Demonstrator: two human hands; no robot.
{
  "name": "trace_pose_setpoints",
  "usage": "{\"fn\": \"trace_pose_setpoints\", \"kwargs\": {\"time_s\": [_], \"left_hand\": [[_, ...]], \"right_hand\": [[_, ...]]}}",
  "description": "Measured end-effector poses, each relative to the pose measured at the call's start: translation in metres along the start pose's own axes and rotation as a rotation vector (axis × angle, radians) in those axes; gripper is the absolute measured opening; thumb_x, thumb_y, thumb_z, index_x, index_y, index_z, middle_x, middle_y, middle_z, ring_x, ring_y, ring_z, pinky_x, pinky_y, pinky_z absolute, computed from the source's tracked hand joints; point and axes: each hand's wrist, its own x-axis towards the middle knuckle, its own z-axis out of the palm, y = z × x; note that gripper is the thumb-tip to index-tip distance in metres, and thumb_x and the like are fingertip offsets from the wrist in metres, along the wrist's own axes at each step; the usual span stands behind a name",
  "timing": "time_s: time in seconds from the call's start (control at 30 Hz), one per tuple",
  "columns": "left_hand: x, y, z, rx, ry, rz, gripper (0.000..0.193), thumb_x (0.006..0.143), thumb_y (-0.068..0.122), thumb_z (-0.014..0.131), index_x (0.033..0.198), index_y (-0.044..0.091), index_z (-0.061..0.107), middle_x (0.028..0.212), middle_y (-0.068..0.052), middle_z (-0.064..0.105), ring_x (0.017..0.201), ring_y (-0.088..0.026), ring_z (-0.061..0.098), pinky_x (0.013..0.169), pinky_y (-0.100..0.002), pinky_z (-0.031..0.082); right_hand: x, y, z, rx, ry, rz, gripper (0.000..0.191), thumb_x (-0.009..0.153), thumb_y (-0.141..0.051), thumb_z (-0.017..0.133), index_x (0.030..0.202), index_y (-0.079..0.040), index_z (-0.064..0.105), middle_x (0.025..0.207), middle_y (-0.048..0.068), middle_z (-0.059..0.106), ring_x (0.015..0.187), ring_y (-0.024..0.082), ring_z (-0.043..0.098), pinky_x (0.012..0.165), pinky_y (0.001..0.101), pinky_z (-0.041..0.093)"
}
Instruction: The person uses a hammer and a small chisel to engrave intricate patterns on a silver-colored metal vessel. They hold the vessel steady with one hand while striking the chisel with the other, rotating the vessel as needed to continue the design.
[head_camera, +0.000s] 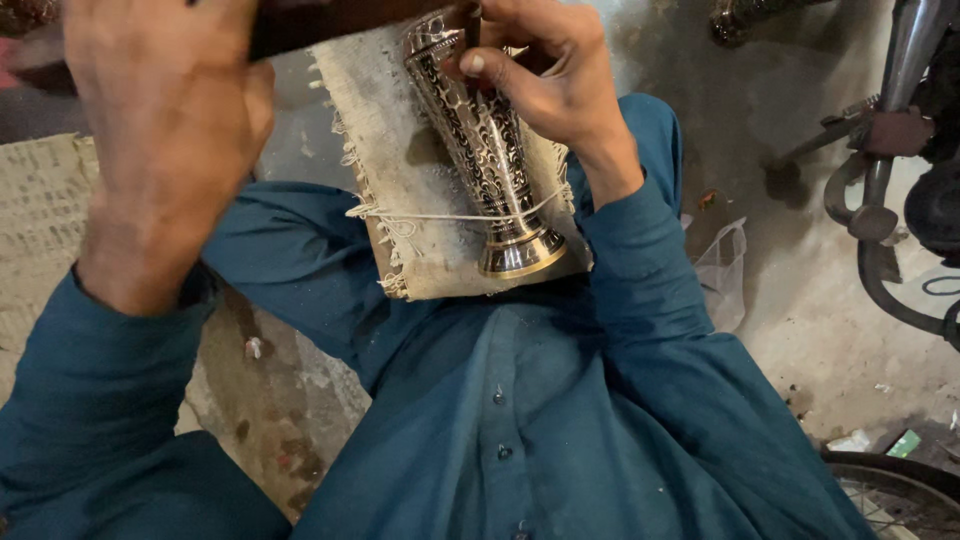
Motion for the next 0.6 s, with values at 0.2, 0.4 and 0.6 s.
{"fn": "trace_pose_setpoints", "kwargs": {"time_s": [0.2,0.4,0.6], "left_hand": [[0.0056,0.0035,-0.0061,-0.038,-0.029,-0.023,0.044,0.087,-0.001,0.073,0.128,0.002,0.061,0.109,-0.014,0.06,0.101,-0.032,0.06,0.091,-0.044,0.047],[0.0007,0.0008,-0.0057,0.037,0.012,0.015,0.043,0.085,-0.002,0.07,0.127,0.006,0.062,0.11,-0.012,0.06,0.102,-0.031,0.061,0.092,-0.043,0.047],[0.003,0.0026,-0.0023,-0.103,0.015,-0.033,0.042,0.083,0.003,0.074,0.123,0.004,0.06,0.113,-0.017,0.061,0.106,-0.036,0.06,0.095,-0.046,0.049]], "right_hand": [[0.0029,-0.0059,-0.0022,-0.109,-0.029,-0.018,0.023,0.11,0.008,0.073,0.131,0.001,0.066,0.096,0.006,0.07,0.085,0.011,0.072,0.076,0.0224,0.062],[0.0012,-0.0053,0.0007,0.001,-0.014,0.016,0.025,0.111,0.009,0.072,0.134,0.003,0.064,0.096,0.004,0.066,0.091,0.012,0.072,0.082,0.0238,0.064],[0.0024,-0.0043,-0.002,0.046,-0.043,0.0,0.027,0.111,0.008,0.069,0.137,0.004,0.062,0.113,0.01,0.072,0.106,0.018,0.077,0.093,0.0291,0.067]]}}
